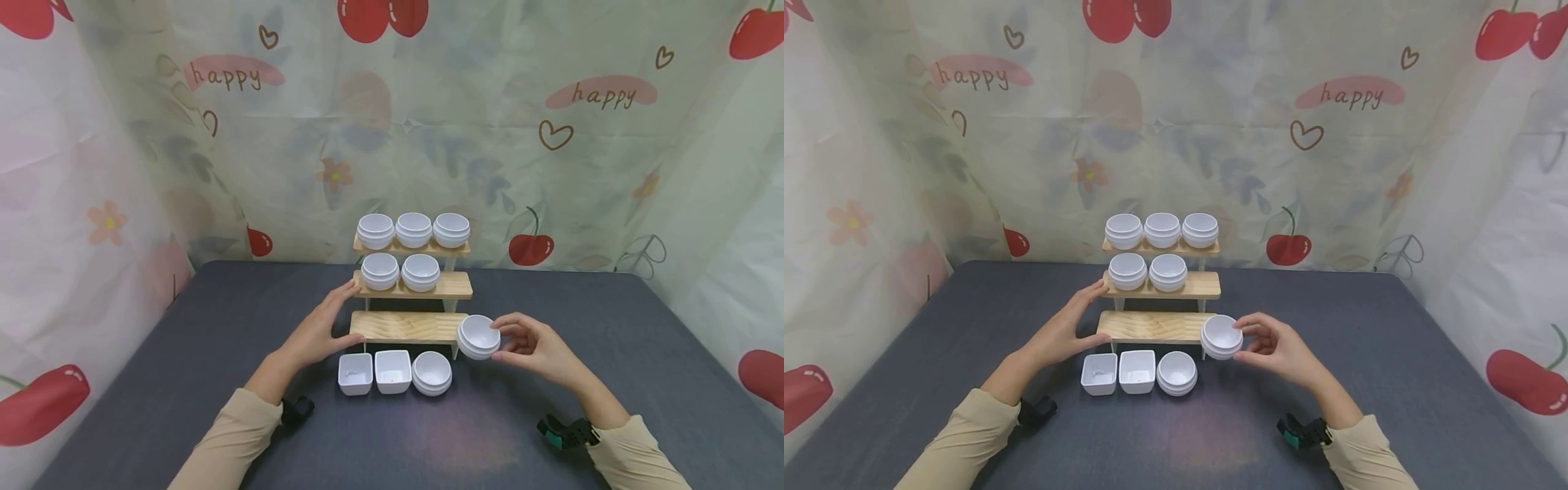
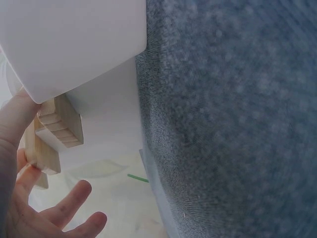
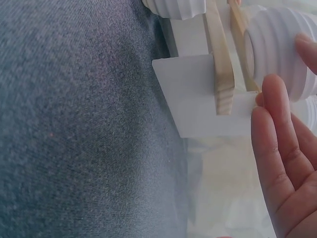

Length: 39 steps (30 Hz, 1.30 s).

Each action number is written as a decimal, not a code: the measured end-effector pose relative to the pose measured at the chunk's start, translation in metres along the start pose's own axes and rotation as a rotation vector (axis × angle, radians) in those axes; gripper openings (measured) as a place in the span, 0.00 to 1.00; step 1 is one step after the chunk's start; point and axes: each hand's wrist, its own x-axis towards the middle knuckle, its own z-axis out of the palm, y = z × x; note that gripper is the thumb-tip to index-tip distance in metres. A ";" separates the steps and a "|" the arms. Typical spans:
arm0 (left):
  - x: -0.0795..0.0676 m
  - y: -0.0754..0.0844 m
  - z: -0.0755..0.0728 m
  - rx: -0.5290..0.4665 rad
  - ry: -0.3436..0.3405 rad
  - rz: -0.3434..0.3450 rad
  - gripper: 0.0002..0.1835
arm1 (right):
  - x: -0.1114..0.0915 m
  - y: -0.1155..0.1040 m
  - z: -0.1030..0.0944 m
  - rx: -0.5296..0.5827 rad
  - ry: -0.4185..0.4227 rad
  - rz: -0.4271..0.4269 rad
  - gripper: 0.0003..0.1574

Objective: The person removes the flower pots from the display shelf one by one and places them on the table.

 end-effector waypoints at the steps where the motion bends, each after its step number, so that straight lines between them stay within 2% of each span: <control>1: 0.000 0.000 0.000 0.000 0.000 0.001 0.47 | 0.000 0.000 0.000 0.003 -0.005 0.003 0.25; 11: 0.000 -0.001 0.000 0.001 0.004 0.003 0.47 | -0.004 0.003 -0.002 0.010 -0.054 0.039 0.26; 26: 0.000 -0.001 0.001 0.001 0.006 0.006 0.46 | -0.009 0.011 -0.003 0.096 -0.160 -0.003 0.24; 39: 0.000 -0.001 0.001 0.002 0.006 0.005 0.47 | -0.011 0.015 -0.001 0.092 -0.199 0.009 0.24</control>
